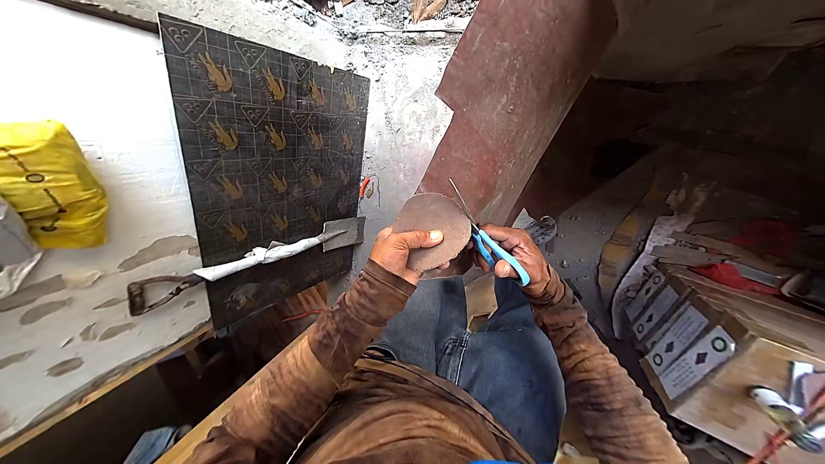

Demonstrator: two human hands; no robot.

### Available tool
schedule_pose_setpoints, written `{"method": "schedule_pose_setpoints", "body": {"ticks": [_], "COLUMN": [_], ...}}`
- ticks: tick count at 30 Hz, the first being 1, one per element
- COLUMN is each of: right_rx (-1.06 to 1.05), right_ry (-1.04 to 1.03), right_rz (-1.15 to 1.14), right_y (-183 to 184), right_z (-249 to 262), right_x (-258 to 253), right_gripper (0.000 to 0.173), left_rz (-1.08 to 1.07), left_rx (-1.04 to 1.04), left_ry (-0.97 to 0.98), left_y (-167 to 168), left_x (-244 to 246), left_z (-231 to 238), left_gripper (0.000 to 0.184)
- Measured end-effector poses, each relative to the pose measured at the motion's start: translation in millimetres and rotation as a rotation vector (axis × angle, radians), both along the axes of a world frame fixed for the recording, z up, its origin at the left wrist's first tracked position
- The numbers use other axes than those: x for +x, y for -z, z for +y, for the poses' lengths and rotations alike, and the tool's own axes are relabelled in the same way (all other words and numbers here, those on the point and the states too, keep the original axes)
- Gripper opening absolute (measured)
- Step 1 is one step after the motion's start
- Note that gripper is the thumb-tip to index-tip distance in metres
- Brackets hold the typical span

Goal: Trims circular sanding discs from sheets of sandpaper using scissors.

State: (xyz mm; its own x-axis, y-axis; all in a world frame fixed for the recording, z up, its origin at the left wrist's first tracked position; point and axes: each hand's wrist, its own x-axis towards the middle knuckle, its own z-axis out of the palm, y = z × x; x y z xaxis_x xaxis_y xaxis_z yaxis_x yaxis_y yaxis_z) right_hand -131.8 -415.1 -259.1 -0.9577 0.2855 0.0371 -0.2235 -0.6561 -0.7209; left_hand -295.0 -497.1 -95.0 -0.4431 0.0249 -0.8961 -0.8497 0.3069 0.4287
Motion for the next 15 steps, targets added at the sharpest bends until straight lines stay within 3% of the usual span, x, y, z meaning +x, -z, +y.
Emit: {"method": "schedule_pose_setpoints", "body": {"ticks": [4, 11, 15], "right_rx": [0.027, 0.084, 0.058], "right_ry": [0.059, -0.211, -0.201], "right_rz": [-0.064, -0.116, -0.080], "right_y": [3.2, -1.5, -2.8], "right_z": [-6.6, 19.3, 22.1], "right_x": [8.5, 8.9, -3.5], "right_gripper": [0.059, 0.070, 0.064], "left_rz": [-0.023, -0.020, -0.042], "left_rx": [0.002, -0.014, -0.007], "left_ry": [-0.042, -0.047, -0.103], "left_y": [3.8, 9.4, 4.1], "left_x": [1.6, 5.2, 3.6], "left_z": [-0.7, -9.1, -9.1], "left_gripper": [0.023, 0.032, 0.026]}}
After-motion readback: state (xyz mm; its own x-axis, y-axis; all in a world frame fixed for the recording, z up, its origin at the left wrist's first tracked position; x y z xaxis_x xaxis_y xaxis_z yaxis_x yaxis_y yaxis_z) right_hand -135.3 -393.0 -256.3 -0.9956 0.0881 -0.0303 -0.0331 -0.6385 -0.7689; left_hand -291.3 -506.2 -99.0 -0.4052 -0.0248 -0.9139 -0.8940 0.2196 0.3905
